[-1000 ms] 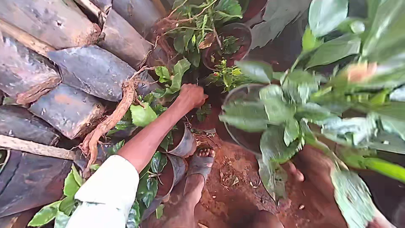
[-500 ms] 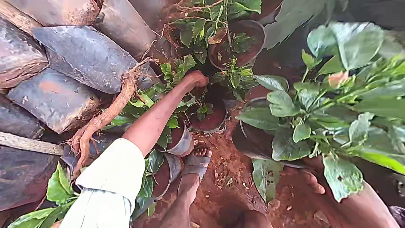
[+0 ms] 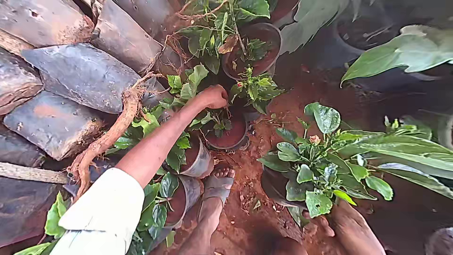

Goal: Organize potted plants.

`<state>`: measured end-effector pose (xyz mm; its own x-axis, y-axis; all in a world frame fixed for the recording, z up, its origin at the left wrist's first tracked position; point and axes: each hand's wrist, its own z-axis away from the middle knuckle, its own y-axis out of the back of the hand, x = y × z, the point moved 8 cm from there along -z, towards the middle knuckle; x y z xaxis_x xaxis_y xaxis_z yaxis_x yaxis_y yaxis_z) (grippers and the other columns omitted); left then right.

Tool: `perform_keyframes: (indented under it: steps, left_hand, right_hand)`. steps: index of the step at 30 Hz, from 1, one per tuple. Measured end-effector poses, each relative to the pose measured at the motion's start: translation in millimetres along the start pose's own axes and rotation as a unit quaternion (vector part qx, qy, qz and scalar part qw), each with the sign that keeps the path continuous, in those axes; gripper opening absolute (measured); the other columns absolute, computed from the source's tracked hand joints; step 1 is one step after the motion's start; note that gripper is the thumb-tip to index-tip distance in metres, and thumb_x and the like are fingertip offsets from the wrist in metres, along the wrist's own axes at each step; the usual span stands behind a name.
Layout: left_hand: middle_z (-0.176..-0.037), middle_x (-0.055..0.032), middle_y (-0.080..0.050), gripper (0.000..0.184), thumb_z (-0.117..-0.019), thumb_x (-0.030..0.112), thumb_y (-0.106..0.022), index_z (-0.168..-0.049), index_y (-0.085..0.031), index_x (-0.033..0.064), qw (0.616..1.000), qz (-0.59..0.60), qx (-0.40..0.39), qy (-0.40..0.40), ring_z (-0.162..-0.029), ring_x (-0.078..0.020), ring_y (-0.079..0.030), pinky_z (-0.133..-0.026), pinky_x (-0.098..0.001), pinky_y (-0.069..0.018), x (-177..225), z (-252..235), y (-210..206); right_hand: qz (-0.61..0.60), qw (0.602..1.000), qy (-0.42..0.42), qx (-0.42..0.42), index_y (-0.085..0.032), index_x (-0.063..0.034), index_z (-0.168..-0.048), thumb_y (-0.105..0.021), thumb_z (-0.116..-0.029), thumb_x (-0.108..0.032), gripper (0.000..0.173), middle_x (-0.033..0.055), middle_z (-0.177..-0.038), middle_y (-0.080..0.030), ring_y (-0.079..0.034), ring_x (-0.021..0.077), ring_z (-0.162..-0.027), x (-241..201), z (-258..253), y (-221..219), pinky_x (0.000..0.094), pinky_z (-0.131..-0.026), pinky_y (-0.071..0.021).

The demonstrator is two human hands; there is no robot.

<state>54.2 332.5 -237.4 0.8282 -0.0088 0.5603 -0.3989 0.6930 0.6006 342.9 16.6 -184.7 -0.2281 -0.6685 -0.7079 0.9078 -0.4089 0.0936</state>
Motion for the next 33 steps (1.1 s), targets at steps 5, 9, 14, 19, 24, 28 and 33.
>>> perform_keyframes:
  steps: [5, 9, 14, 19, 24, 28, 33]
  left_hand:
    - [-0.133, -0.0208, -0.065, 0.042, -0.0983, 0.017, -0.06, -0.14, -0.063, 0.0106, 0.982, -0.174, -0.065, -0.02, -0.127, -0.0411, -0.059, -0.103, -0.0655, -0.0448, 6, 15, -12]
    - [-0.122, -0.0232, -0.067, 0.038, -0.0989, 0.03, -0.064, -0.125, -0.065, 0.0017, 0.949, -0.296, -0.096, 0.044, -0.118, -0.0431, -0.063, -0.095, -0.0653, -0.0481, 5, 41, -27]
    - [-0.105, -0.0207, -0.072, 0.037, -0.0914, 0.04, -0.071, -0.103, -0.072, 0.0054, 0.964, -0.265, -0.024, 0.03, -0.102, -0.0424, -0.069, -0.081, -0.0673, -0.0531, -44, 13, -27]
    - [-0.1, -0.0231, -0.072, 0.035, -0.0877, 0.036, -0.072, -0.101, -0.073, 0.0038, 0.979, -0.176, 0.105, -0.015, -0.096, -0.0442, -0.068, -0.081, -0.068, -0.0513, -50, 40, -2]
    - [-0.121, -0.0306, -0.067, 0.033, -0.1031, 0.018, -0.06, -0.122, -0.066, -0.0085, 0.984, 0.046, 0.167, 0.046, -0.118, -0.0452, -0.063, -0.102, -0.0629, -0.0446, -37, 113, 21]
    - [-0.105, -0.0262, -0.072, 0.038, -0.1029, 0.033, -0.058, -0.109, -0.073, -0.0019, 0.966, -0.096, 0.241, 0.017, -0.1, -0.0431, -0.07, -0.088, -0.0621, -0.0528, -68, 104, 15]
    - [-0.127, -0.0302, -0.063, 0.043, -0.1052, 0.029, -0.059, -0.126, -0.063, -0.0084, 0.964, 0.011, 0.078, 0.254, -0.122, -0.0443, -0.059, -0.104, -0.0628, -0.0414, -57, 139, 47]
  right_hand:
    - [0.025, 1.0, 0.0, -0.018, -0.049, -0.0131, -0.114, -0.028, -0.1083, -0.004, 0.023, -0.007, -0.064, -0.062, -0.051, -0.001, -0.042, -45, 17, -32, 0.0137, -0.038, -0.0442]
    - [0.037, 0.996, 0.062, -0.056, -0.053, -0.0105, -0.107, -0.032, -0.1072, -0.004, 0.022, -0.0046, -0.067, -0.062, -0.051, 0.0, -0.043, -92, 20, -75, 0.0139, -0.039, -0.0436]
    - [0.061, 0.978, 0.149, -0.129, -0.055, -0.0089, -0.115, -0.036, -0.1069, -0.006, 0.021, -0.0013, -0.071, -0.065, -0.055, 0.002, -0.047, -133, 4, -145, 0.0144, -0.04, -0.0459]
    - [0.058, 0.98, 0.137, -0.132, -0.054, -0.0093, -0.128, -0.038, -0.1096, -0.008, 0.024, 0.007, -0.076, -0.066, -0.063, 0.01, -0.053, -138, -22, -188, 0.0197, -0.048, -0.0537]
    - [0.079, 0.978, 0.151, -0.121, -0.047, -0.0107, -0.139, -0.042, -0.1082, -0.005, 0.031, 0.0081, -0.079, -0.065, -0.067, 0.0131, -0.056, -133, -35, -208, 0.0243, -0.052, -0.0591]
    - [0.077, 0.982, 0.13, -0.11, -0.043, -0.01, -0.145, -0.044, -0.1084, -0.005, 0.037, 0.0125, -0.081, -0.068, -0.07, 0.017, -0.057, -123, -36, -221, 0.0272, -0.052, -0.0606]
    - [0.065, 0.986, 0.107, -0.107, -0.029, -0.0139, -0.157, -0.049, -0.1077, -0.008, 0.054, 0.0162, -0.094, -0.069, -0.073, 0.0212, -0.062, -112, -34, -238, 0.0335, -0.057, -0.0647]
